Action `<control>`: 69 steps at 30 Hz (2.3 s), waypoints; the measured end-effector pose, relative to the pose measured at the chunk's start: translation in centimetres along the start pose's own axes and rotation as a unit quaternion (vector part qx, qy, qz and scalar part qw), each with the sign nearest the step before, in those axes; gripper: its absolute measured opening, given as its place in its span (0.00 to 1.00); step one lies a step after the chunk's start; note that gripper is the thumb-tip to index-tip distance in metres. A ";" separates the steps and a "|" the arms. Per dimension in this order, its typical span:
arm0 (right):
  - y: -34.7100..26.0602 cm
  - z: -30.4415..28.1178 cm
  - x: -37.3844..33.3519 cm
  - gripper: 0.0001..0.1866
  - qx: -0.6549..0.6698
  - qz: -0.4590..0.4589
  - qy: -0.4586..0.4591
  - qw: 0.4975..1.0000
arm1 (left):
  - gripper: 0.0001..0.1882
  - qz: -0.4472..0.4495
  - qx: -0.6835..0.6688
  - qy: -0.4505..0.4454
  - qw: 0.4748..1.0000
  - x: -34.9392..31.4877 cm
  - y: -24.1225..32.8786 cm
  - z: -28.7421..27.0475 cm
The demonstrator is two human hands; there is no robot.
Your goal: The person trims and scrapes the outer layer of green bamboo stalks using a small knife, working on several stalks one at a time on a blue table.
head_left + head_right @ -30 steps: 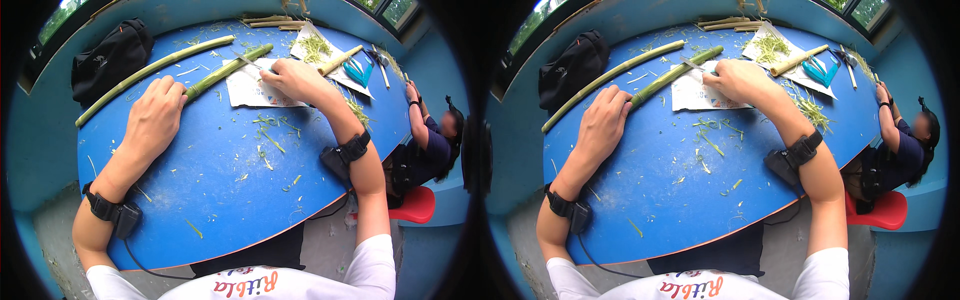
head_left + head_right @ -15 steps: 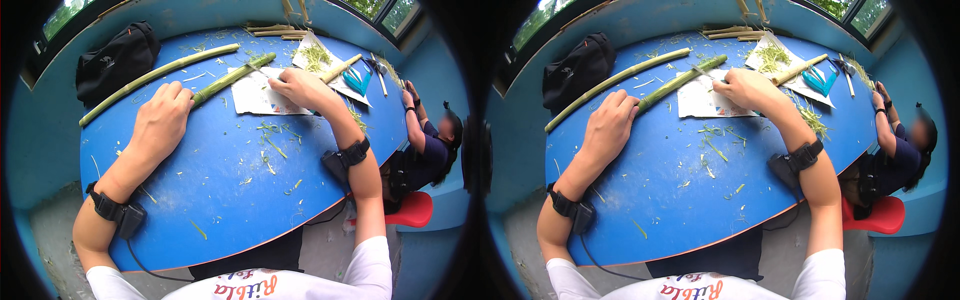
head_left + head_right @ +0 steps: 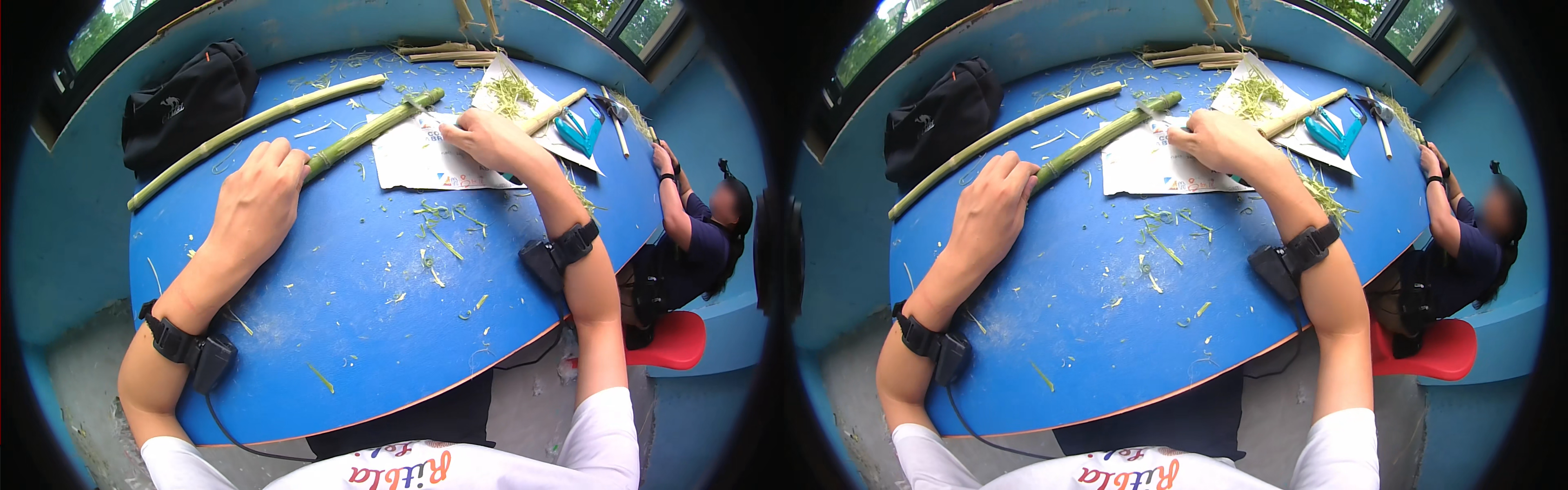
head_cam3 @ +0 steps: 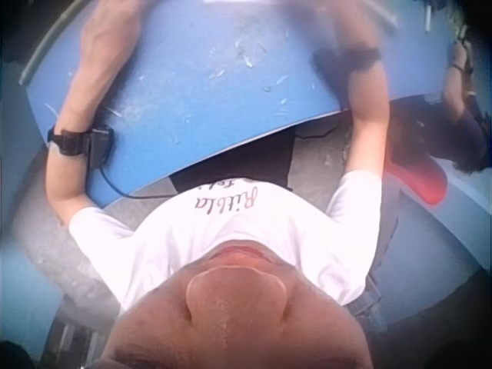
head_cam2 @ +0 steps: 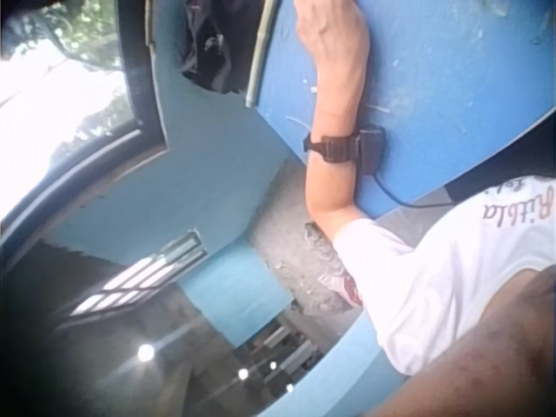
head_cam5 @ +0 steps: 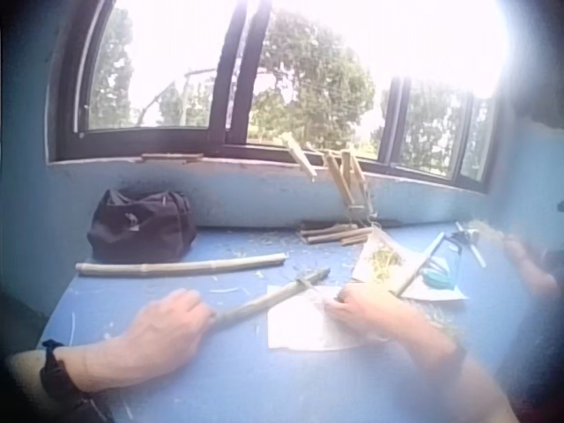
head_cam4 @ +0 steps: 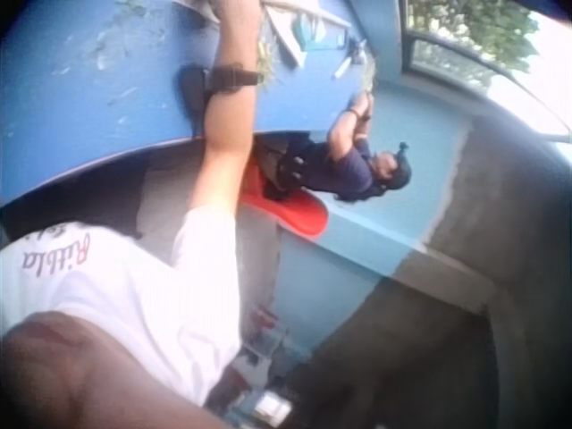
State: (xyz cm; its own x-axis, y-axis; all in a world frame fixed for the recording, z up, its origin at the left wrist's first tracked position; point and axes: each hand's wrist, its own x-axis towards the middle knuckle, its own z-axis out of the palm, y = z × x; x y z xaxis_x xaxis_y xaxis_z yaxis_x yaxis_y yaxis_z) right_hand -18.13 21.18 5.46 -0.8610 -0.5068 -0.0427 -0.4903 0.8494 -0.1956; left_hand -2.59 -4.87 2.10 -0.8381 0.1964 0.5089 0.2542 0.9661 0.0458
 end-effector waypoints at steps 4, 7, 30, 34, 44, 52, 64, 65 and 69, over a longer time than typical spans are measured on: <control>-2.0 0.0 -1.0 0.30 -0.012 -0.012 -0.028 0.999 | 0.05 0.002 0.008 0.008 1.000 -0.4 -0.6 0.3; -1.9 0.2 -0.7 0.30 -0.029 -0.010 -0.012 0.999 | 0.05 -0.002 0.012 0.004 1.000 -0.4 -0.7 0.3; -0.5 0.1 0.3 0.31 -0.023 0.000 0.002 1.000 | 0.06 -0.009 0.008 -0.009 1.000 -0.3 -0.6 0.2; 0.2 0.3 1.1 0.32 -0.010 0.025 -0.008 1.000 | 0.06 -0.006 0.008 -0.007 1.000 -0.3 -0.7 0.0; -2.0 -0.1 -0.8 0.31 -0.020 -0.018 -0.025 0.999 | 0.05 -0.008 0.000 -0.008 1.000 -0.3 -0.5 0.1; 0.7 -0.5 0.8 0.30 -0.026 0.017 -0.002 1.000 | 0.05 0.021 0.023 0.013 0.999 0.0 -0.2 -0.1; -2.6 1.1 -0.2 0.31 -0.039 -0.063 0.022 0.997 | 0.06 0.005 -0.016 -0.010 1.000 -0.3 -0.2 -0.8; -1.6 0.9 0.2 0.32 -0.047 -0.022 0.036 0.998 | 0.06 0.009 -0.020 -0.010 1.000 -0.2 0.0 -0.7; 0.6 0.3 0.6 0.32 -0.034 0.012 0.038 0.999 | 0.06 0.003 -0.022 -0.012 1.000 0.0 0.5 -0.8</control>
State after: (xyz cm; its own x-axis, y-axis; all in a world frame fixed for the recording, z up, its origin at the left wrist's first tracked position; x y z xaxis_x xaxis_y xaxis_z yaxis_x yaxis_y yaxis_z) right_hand -18.88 21.36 5.02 -0.8794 -0.4753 0.0283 -0.4748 0.8707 -0.1280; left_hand -2.10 -4.55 2.87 -0.8479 0.2074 0.4879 0.2806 0.9564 0.0811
